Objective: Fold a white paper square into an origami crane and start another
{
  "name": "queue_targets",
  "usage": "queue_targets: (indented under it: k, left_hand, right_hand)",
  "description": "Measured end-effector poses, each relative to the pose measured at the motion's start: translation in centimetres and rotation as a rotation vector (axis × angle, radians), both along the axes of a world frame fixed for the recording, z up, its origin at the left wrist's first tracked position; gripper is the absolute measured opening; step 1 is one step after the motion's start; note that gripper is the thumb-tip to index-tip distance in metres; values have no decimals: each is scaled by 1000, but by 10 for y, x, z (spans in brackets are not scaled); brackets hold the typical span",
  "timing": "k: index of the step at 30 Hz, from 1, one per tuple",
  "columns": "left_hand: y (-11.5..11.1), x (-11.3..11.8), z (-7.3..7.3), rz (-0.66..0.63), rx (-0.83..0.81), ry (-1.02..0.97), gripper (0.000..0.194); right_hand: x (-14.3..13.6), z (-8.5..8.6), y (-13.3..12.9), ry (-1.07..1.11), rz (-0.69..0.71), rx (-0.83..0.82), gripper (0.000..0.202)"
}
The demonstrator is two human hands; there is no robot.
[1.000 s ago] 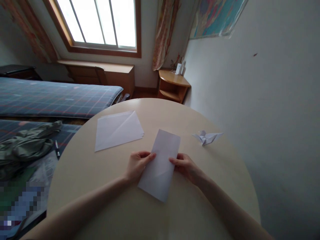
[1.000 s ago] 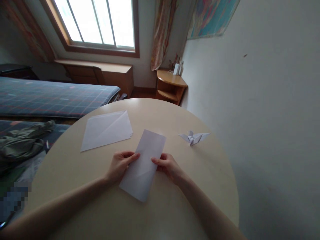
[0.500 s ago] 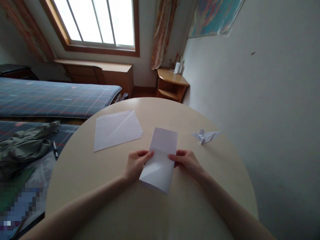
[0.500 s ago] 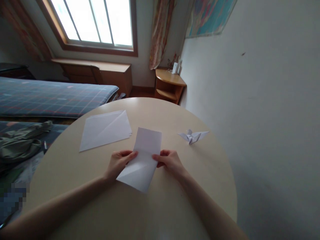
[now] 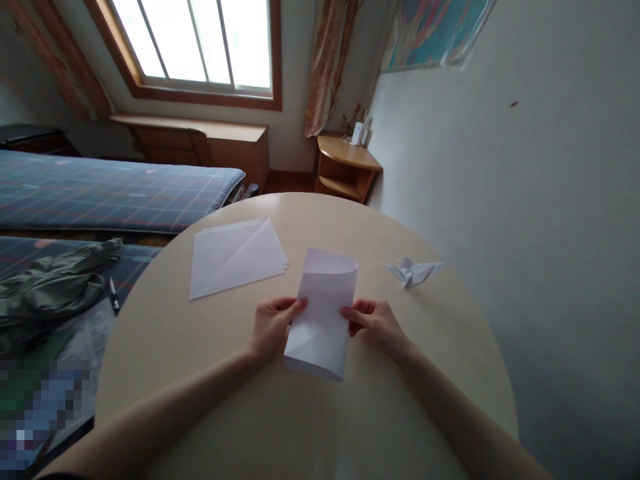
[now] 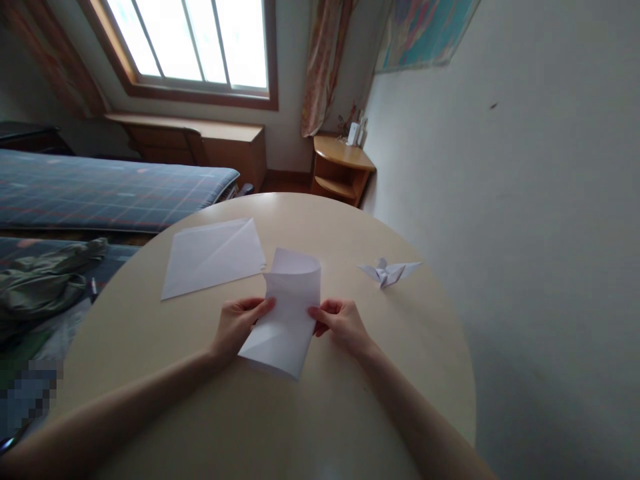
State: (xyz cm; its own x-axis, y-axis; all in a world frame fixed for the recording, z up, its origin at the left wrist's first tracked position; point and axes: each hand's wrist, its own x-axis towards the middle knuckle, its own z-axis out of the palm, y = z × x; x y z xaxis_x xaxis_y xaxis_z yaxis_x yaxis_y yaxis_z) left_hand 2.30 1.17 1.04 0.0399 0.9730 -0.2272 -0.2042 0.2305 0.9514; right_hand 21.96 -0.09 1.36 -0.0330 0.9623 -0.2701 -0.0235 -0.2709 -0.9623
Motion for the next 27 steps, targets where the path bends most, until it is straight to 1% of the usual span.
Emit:
queue_targets:
  k: [3, 7, 10, 14, 16, 18, 23, 27]
  left_hand:
    - [-1, 0, 2, 3, 2, -1, 37]
    - [-3, -1, 3, 6, 1, 1, 34]
    - [-3, -2, 2, 5, -3, -10, 32]
    - [0, -1, 1, 35, 11, -28, 36]
    - [1, -1, 1, 39, 12, -25, 37]
    - [2, -2, 2, 43, 6, -25, 36]
    - [3, -1, 3, 62, -13, -49, 38]
    - [4, 1, 3, 90, 14, -66, 40]
  right_hand:
    - [-2, -3, 0, 47, -17, -13, 39]
    - [-9, -2, -5, 197, 68, -130, 39]
    - [-14, -2, -8, 214, 79, -181, 39]
    - [-17, -4, -7, 180, 11, -133, 37]
    - [-17, -6, -6, 154, 2, -110, 38]
    - [-16, -5, -6, 154, 18, -105, 39]
    - [-14, -2, -7, 192, 134, -143, 42]
    - [-14, -6, -7, 129, 95, -108, 42]
